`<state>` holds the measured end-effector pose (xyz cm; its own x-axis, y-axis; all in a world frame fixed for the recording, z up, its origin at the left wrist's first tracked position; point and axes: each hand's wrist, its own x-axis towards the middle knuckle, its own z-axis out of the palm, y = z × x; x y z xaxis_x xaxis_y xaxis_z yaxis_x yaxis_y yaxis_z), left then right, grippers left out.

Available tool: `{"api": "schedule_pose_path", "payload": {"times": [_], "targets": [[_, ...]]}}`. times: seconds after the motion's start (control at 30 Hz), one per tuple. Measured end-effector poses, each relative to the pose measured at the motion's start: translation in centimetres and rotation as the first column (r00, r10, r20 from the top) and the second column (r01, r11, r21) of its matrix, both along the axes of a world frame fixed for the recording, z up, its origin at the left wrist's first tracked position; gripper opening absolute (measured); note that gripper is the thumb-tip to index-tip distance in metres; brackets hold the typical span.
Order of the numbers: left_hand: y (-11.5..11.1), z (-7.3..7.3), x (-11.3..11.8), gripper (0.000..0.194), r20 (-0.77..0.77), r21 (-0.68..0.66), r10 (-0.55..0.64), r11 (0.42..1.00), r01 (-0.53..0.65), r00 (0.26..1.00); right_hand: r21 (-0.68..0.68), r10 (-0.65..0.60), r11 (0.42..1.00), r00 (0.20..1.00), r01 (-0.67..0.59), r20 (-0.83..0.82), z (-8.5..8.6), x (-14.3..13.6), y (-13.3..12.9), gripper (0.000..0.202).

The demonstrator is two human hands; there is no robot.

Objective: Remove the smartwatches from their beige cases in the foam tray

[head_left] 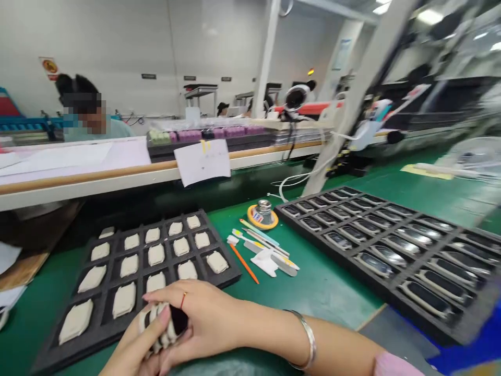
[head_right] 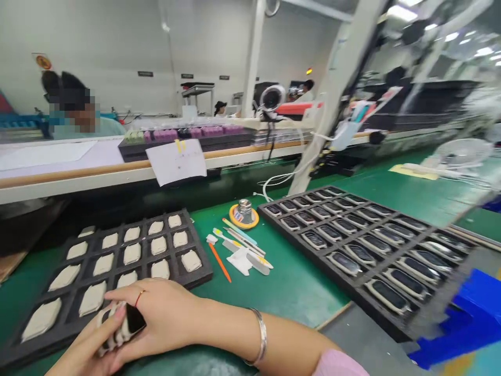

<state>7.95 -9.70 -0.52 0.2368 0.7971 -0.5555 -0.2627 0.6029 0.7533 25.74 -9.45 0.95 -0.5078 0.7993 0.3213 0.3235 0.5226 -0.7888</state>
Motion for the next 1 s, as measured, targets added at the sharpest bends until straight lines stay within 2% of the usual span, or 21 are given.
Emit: {"api": "schedule_pose_path", "payload": {"times": [0.1,0.17,0.23,0.33,0.47,0.77,0.87,1.0], "targets": [[-0.8,1.4,0.5,0.047,0.172,-0.038,-0.085,0.995,0.093,0.981,0.040,-0.023,0.999,0.992,0.018,0.123,-0.1,-0.2,-0.7,0.091],[-0.9,2.0,0.5,0.037,0.321,-0.052,-0.157,0.982,0.183,0.934,0.060,-0.014,0.998,0.996,0.009,0.083,-0.3,-0.2,-1.0,0.097],[-0.8,2.2,0.4,0.035,0.395,-0.018,-0.200,0.974,0.225,0.897,0.116,-0.007,0.993,1.000,0.009,-0.017,-0.6,-0.2,-1.1,0.096],[-0.9,2.0,0.3,0.037,0.354,0.080,-0.209,0.978,0.194,0.912,0.165,-0.009,0.986,0.991,0.031,-0.131,-0.9,-0.3,-1.2,0.095],[-1.1,1.8,0.4,0.046,0.251,0.175,-0.215,0.969,0.174,0.944,0.168,-0.011,0.985,0.986,0.038,-0.163,-1.0,-0.5,-1.4,0.098],[-1.3,1.8,0.4,0.050,0.208,0.224,-0.227,0.958,0.180,0.952,0.148,0.002,0.989,0.981,0.027,-0.193,-0.9,-0.6,-1.6,0.102],[-1.1,1.6,0.1,0.044,0.209,0.263,-0.275,0.940,0.217,0.938,0.152,-0.006,0.988,0.980,0.036,-0.197,-0.8,-0.6,-1.6,0.100],[-0.7,1.8,-0.2,0.040,0.208,0.355,-0.409,0.878,0.321,0.888,0.136,0.017,0.991,0.984,0.008,-0.179,-0.7,-0.3,-1.4,0.093]]}}
